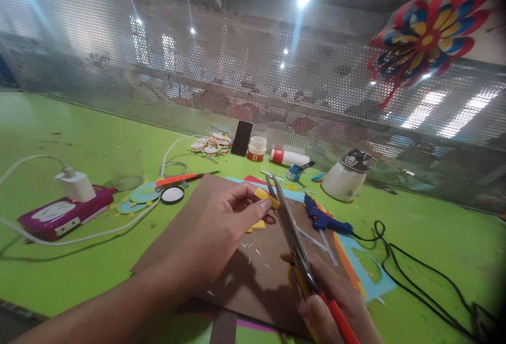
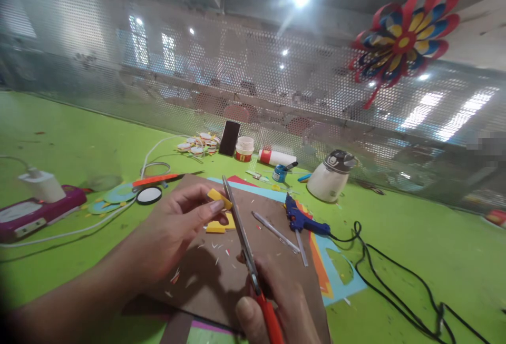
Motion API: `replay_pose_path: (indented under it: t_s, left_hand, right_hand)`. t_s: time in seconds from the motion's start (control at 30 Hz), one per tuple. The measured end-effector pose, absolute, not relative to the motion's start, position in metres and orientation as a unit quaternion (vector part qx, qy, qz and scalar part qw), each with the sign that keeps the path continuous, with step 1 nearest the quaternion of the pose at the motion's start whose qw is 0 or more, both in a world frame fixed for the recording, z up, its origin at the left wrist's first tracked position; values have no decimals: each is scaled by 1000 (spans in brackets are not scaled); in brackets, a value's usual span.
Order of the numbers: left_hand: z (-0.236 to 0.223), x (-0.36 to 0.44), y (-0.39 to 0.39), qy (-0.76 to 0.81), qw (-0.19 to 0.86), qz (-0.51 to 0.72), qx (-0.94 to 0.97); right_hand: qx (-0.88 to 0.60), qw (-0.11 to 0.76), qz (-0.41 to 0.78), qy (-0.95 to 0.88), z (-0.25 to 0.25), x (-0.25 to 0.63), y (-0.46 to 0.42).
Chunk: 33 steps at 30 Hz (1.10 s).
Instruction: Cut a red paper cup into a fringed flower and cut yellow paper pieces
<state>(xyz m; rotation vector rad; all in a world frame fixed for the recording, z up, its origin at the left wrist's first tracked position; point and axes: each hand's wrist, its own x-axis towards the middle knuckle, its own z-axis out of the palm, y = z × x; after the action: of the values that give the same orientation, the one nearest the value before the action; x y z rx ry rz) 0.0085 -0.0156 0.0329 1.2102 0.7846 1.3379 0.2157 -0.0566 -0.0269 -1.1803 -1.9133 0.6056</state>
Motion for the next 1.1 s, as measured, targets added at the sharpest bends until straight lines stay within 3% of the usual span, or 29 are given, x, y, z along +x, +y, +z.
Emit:
replay_pose_path:
  t_s: [0.4, 0.8, 0.97, 1.1]
  left_hand:
    - [33, 9, -15, 337, 547, 564, 519]
    - [31, 7, -15, 335, 579, 552, 498]
    - [29, 4, -10, 330, 575, 551, 507]
    - [33, -5, 0, 327, 547, 576, 512]
  right_hand:
    - [-458, 377, 236, -769, -22, 212, -60]
    - [-477, 414, 268, -728, -17, 211, -61]
    - [-470, 441, 352, -679, -2, 205, -63]
    - [-474, 405, 393, -676, 1, 207, -63]
